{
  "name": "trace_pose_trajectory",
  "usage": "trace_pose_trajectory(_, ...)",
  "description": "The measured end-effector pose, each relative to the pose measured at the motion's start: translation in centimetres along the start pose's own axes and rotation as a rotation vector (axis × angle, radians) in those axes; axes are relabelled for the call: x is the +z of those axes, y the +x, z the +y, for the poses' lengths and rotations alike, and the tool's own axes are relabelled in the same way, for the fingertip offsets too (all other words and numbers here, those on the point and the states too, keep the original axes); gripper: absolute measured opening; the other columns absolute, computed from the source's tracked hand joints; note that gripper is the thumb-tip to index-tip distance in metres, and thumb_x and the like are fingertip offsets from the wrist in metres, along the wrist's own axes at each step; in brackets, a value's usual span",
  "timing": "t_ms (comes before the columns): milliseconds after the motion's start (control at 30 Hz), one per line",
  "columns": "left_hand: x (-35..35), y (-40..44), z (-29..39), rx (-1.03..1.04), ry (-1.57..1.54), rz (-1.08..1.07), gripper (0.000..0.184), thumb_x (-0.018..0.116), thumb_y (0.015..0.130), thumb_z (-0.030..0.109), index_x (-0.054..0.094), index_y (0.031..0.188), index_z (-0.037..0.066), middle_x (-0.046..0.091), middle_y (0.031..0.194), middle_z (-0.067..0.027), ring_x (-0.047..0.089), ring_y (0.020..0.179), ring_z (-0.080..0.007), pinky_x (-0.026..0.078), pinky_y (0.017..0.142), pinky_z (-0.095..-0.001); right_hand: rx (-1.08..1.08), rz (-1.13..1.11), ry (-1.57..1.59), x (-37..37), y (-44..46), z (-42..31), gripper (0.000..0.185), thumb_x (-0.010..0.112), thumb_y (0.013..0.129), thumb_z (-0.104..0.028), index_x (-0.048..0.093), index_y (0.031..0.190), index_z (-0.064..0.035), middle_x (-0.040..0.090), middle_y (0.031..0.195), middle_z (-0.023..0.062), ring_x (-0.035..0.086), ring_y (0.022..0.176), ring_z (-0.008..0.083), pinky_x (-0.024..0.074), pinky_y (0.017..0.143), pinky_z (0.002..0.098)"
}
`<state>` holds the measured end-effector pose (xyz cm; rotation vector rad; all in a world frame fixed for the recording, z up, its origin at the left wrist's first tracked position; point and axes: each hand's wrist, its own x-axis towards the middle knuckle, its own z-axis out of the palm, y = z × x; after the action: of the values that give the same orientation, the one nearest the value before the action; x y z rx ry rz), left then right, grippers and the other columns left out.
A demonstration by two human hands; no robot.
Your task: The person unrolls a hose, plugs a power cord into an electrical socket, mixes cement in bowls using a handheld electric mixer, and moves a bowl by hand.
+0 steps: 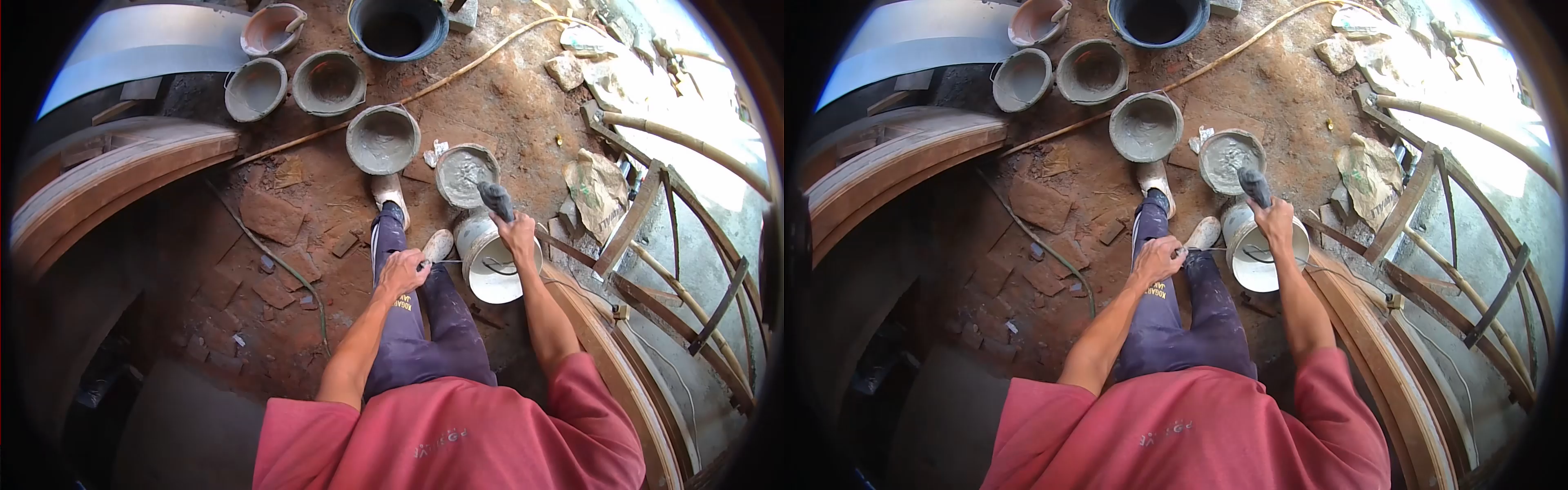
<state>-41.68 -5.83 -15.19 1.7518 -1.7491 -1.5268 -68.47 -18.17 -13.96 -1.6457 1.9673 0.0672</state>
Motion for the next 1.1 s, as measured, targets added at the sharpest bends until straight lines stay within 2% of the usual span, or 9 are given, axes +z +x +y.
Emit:
trace_pose_trajectory(100, 1.6, -1.3, -0.2, 0.035, 0.048, 0.082, 0.023, 0.062, 0.082, 0.026, 0.065, 0.081, 0.003, 0.063, 0.083, -0.0117, 0.060, 0.079, -0.0320, 0.045, 0.072, -0.0413, 0.042, -0.018, 0.074, -2.5, -1.5, -1.0, 0.042, 0.072, 0.074, -0.037, 0.065, 0.079, 0.0040, 0.061, 0.066, 0.0243, 0.062, 0.061, 0.0362, 0.0476, 0.060, 0.0405)
trace_pose_trajectory(167, 2.0, -1.5, 0.2, 0.118, 0.046, 0.152, 0.023, 0.062, 0.083, 0.027, 0.065, 0.079, 0.005, 0.062, 0.081, -0.0100, 0.060, 0.080, -0.0292, 0.042, 0.072, -0.0388, -0.106, 0.027, 0.107, -4.7, -1.7, -0.8, 0.041, 0.072, 0.074, -0.036, 0.065, 0.078, 0.0043, 0.061, 0.065, 0.0237, 0.062, 0.060, 0.0345, 0.0475, 0.059, 0.0392)
trace_pose_trajectory(200, 2.2, -1.8, 0.4, 0.145, 0.056, 0.144, 0.024, 0.061, 0.084, 0.030, 0.066, 0.080, 0.007, 0.063, 0.080, -0.0085, 0.060, 0.081, -0.0267, 0.041, 0.073, -0.0378, -0.072, 0.018, 0.161, -5.9, -2.1, -0.7, 0.040, 0.073, 0.074, -0.035, 0.065, 0.077, 0.0043, 0.061, 0.065, 0.0232, 0.063, 0.061, 0.0336, 0.0476, 0.058, 0.0383)
trace_pose_trajectory(300, 3.1, -2.0, 0.4, 0.179, 0.049, 0.146, 0.023, 0.061, 0.084, 0.029, 0.067, 0.080, 0.006, 0.063, 0.080, -0.0078, 0.060, 0.079, -0.0271, 0.042, 0.069, -0.0387, -0.089, -0.013, 0.139, -7.3, -2.6, -0.3, 0.041, 0.073, 0.074, -0.036, 0.065, 0.078, 0.0042, 0.062, 0.065, 0.0227, 0.064, 0.061, 0.0337, 0.0481, 0.058, 0.0381)
trace_pose_trajectory(500, 4.0, -1.6, 0.6, 0.099, 0.031, 0.196, 0.021, 0.061, 0.083, 0.026, 0.067, 0.081, 0.005, 0.064, 0.084, -0.0081, 0.061, 0.078, -0.0303, 0.046, 0.068, -0.0414, -0.022, -0.012, -0.009, -1.4, 0.0, 2.3, 0.051, 0.071, 0.072, -0.046, 0.067, 0.078, 0.0053, 0.061, 0.067, 0.0271, 0.065, 0.067, 0.0380, 0.0489, 0.063, 0.0443)
trace_pose_trajectory(567, 4.0, -1.8, 0.3, 0.092, 0.048, 0.197, 0.021, 0.061, 0.083, 0.025, 0.067, 0.081, 0.005, 0.064, 0.083, -0.0087, 0.062, 0.078, -0.0309, 0.047, 0.068, -0.0415, 0.201, -0.082, -0.041, -0.9, -0.5, 2.3, 0.056, 0.071, 0.071, -0.049, 0.067, 0.080, 0.0066, 0.061, 0.071, 0.0297, 0.064, 0.072, 0.0408, 0.0492, 0.065, 0.0452)
trace_pose_trajectory(767, 4.1, -0.7, 0.7, 0.078, 0.032, 0.180, 0.020, 0.061, 0.082, 0.025, 0.067, 0.080, 0.005, 0.063, 0.080, -0.0097, 0.061, 0.076, -0.0321, 0.048, 0.069, -0.0422, 0.210, -0.050, -0.009, -1.2, -2.1, 2.3, 0.059, 0.070, 0.071, -0.052, 0.067, 0.083, 0.0061, 0.061, 0.074, 0.0312, 0.064, 0.076, 0.0419, 0.0493, 0.068, 0.0461)
trace_pose_trajectory(1100, 2.9, 0.4, 1.3, 0.032, 0.043, 0.128, 0.023, 0.061, 0.082, 0.027, 0.066, 0.078, 0.006, 0.061, 0.079, -0.0107, 0.060, 0.077, -0.0327, 0.048, 0.070, -0.0432, 0.100, -0.016, -0.038, 0.1, -1.5, 3.7, 0.054, 0.068, 0.073, -0.051, 0.067, 0.079, 0.0030, 0.063, 0.074, 0.0258, 0.062, 0.072, 0.0424, 0.0487, 0.067, 0.0466)
